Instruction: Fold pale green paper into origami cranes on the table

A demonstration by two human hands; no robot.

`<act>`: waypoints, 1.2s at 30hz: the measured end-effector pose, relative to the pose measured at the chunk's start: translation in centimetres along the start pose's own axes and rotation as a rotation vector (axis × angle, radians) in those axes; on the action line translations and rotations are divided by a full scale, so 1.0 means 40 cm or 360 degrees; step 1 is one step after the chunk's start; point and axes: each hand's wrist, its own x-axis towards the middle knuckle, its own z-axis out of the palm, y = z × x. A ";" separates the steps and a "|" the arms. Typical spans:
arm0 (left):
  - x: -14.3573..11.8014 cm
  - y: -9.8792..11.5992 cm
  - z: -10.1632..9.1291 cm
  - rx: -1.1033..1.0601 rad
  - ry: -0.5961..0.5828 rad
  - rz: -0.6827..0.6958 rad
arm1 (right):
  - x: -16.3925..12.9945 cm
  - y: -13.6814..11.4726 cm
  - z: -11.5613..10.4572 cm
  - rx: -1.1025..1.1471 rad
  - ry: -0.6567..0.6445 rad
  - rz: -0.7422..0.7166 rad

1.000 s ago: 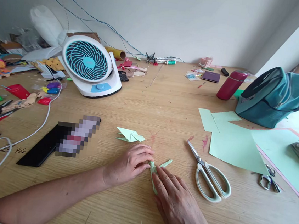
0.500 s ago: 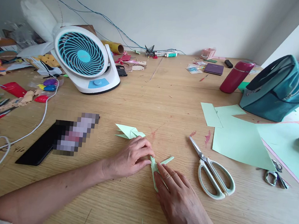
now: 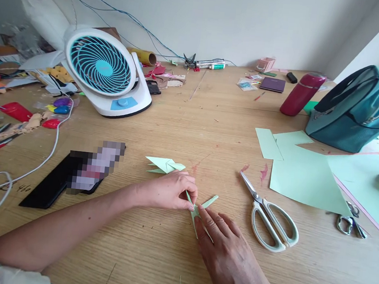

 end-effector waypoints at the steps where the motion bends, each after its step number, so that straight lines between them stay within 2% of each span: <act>1: 0.006 0.004 -0.005 -0.0001 -0.0042 -0.0006 | -0.001 0.000 0.000 -0.0011 -0.0010 0.0000; 5: 0.017 0.014 -0.009 0.0048 -0.0101 0.0043 | -0.003 -0.002 -0.004 -0.0032 -0.0051 0.0013; 14: -0.007 -0.008 0.014 0.0130 0.0061 0.0275 | 0.003 -0.004 -0.001 -0.0011 0.0057 0.0017; 22: -0.020 0.031 0.013 0.0552 0.0055 0.0304 | 0.007 0.001 0.000 -0.0017 0.0091 -0.0015; 31: -0.058 0.027 0.074 0.0521 0.0362 0.0263 | 0.005 0.001 0.005 -0.0039 0.0094 -0.0009; 36: -0.080 0.025 0.094 0.0623 0.0530 0.0357 | 0.003 0.001 0.004 -0.0059 0.0090 -0.0004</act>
